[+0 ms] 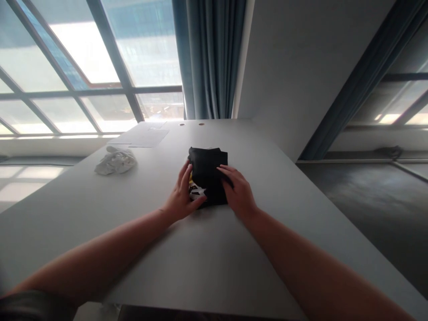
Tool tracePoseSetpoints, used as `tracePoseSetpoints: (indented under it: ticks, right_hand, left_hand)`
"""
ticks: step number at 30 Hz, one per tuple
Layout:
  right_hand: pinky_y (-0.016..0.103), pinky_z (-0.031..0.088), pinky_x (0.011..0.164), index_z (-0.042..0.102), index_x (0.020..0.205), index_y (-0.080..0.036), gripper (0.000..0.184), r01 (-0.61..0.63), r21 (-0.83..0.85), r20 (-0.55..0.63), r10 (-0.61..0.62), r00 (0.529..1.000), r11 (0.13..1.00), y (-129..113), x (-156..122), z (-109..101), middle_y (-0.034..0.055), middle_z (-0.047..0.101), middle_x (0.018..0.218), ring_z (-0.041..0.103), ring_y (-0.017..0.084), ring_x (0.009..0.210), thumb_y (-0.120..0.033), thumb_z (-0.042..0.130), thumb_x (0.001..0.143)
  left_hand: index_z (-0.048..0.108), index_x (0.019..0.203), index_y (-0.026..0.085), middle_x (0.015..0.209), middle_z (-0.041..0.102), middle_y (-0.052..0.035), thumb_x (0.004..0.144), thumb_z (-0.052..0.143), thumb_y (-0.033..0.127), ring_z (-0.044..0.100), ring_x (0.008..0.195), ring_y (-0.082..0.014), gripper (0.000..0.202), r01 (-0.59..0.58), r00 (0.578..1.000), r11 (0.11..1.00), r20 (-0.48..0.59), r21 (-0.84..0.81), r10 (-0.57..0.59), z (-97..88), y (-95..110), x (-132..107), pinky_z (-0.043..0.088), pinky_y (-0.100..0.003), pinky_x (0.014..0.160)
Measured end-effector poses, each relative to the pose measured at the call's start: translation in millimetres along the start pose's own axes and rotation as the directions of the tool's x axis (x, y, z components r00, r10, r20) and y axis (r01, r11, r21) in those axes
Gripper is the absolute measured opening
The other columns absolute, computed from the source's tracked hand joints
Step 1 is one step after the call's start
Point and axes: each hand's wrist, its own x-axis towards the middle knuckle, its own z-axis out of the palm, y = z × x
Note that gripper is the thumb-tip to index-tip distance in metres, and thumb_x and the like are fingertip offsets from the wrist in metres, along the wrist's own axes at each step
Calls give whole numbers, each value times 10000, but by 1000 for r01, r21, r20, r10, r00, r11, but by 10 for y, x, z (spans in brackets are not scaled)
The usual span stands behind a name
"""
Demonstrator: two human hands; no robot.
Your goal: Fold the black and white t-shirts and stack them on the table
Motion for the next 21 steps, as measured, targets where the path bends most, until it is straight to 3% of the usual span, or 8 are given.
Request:
tracePoseSetpoints:
  ticks: [5, 8, 9, 12, 14, 16, 18, 21]
  right_hand:
    - [555, 410, 1258, 751, 1364, -294, 396, 304, -58, 232, -284, 931, 951, -401, -137, -108, 109, 444, 1621, 398, 351, 1552, -349, 669, 981]
    - [558, 433, 1244, 703, 1409, -290, 417, 348, -69, 271, -318, 908, 935, -445, -174, -47, 115, 423, 1637, 371, 339, 1572, -338, 656, 997]
    - [564, 442, 1234, 667, 1446, -283, 446, 327, -76, 251, -300, 920, 942, -420, -168, -12, 126, 416, 1645, 372, 332, 1572, -314, 642, 1002]
    - [548, 474, 1200, 601, 1487, -232, 505, 226, -69, 224, -205, 953, 972, -245, -107, 85, 169, 515, 1562, 493, 306, 1483, -243, 634, 982]
    - [499, 513, 1152, 659, 1368, -202, 396, 150, -43, 247, -135, 959, 988, -92, -53, 120, 158, 638, 1403, 616, 276, 1330, -235, 639, 974]
    - [456, 541, 1090, 704, 1193, -195, 227, 103, -21, 249, -95, 964, 994, 28, -15, 128, 127, 704, 1255, 675, 249, 1189, -244, 633, 983]
    - [436, 540, 1053, 698, 1088, -198, 136, 96, -14, 217, -91, 972, 995, 79, 0, 122, 112, 719, 1192, 680, 242, 1135, -233, 616, 985]
    - [417, 537, 991, 655, 1023, -207, 89, 118, -31, 162, -112, 980, 992, 33, -9, 107, 99, 708, 1097, 666, 244, 1063, -201, 594, 958]
  left_hand:
    - [630, 1377, 219, 1486, 594, -170, 859, 688, 353, 534, 1407, -399, 539, -53, 988, 998, 141, -45, 59, -206, -28, 17, 383, -553, 1204]
    - [683, 1116, 208, 1124, 733, -100, 821, 621, 308, 697, 1080, -331, 318, 233, 972, 953, 64, -193, -225, -189, -164, 21, 558, -480, 1009]
    - [675, 1067, 198, 1036, 728, -90, 832, 606, 327, 706, 1000, -321, 278, 368, 924, 890, -3, -271, -383, -159, -235, 23, 593, -463, 927]
    - [642, 1095, 163, 985, 696, -101, 875, 603, 409, 708, 905, -311, 333, 590, 664, 586, -78, -555, -743, -81, -523, 34, 636, -440, 762]
    - [594, 1267, 164, 1128, 684, -135, 877, 644, 392, 712, 957, -311, 454, 629, 538, 444, -55, -638, -841, -99, -750, 37, 648, -445, 753]
    - [488, 1462, 191, 1331, 619, -179, 844, 689, 283, 698, 1079, -320, 657, 688, 463, 433, -106, -582, -880, -187, -955, 37, 643, -482, 850]
    - [400, 1576, 200, 1516, 493, -214, 785, 693, 157, 622, 1273, -347, 845, 727, 510, 559, -233, -399, -828, -309, -1088, 37, 579, -522, 1024]
    - [529, 1507, 190, 1575, 471, -179, 807, 636, 120, 469, 1460, -343, 712, 525, 821, 849, -233, -49, -521, -434, -1086, 41, 427, -520, 1208]
